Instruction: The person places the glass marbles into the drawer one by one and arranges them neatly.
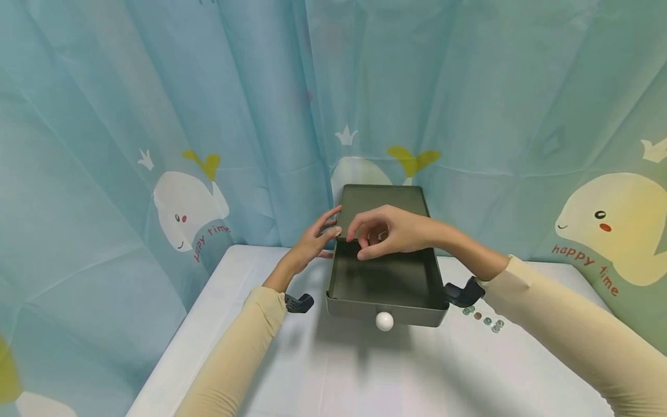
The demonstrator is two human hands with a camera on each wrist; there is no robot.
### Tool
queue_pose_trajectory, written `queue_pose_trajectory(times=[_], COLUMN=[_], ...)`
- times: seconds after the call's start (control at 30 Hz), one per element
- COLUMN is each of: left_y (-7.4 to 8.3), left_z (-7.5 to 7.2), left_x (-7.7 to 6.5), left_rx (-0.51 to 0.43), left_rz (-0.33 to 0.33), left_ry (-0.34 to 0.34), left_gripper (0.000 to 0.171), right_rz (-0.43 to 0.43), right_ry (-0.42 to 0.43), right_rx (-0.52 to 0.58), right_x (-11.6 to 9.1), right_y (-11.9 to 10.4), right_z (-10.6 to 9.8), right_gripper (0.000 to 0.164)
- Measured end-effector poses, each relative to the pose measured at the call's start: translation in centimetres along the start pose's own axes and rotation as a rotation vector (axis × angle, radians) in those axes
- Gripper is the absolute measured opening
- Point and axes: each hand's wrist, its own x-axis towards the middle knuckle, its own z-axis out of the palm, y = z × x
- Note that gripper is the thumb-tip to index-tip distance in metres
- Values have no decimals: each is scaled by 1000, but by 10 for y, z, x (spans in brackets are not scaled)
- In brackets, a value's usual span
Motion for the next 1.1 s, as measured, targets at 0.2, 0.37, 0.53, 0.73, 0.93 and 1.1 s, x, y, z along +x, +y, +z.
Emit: queue_pose_trajectory(times=[0.2, 0.37, 0.53, 0.73, 0.93, 1.1], left_y=[-1, -1, -2, -5, -4, -5], left_z=[0, -1, -2, -2, -1, -1], left_x=[0, -2, -2, -1, 0, 2], left_rx=[-8, -11, -11, -16, -13, -10], left_rz=[6, 17, 20, 20, 15, 15], left_ry=[-3, -4, -4, -4, -8, -10], left_gripper=[61, 62, 62, 63, 63, 61], right_rz=[10, 52, 88, 103, 97, 75], right_ry=[49, 91, 141, 193, 244, 255], right_rx=[-29, -45, -70, -64, -62, -51], right_x=[-19, -37, -54, -75, -100, -120], right_y=[-4, -6, -6, -2, 4, 14], right_z=[-7, -13, -20, -26, -29, -30], right_gripper=[28, 25, 25, 23, 21, 22])
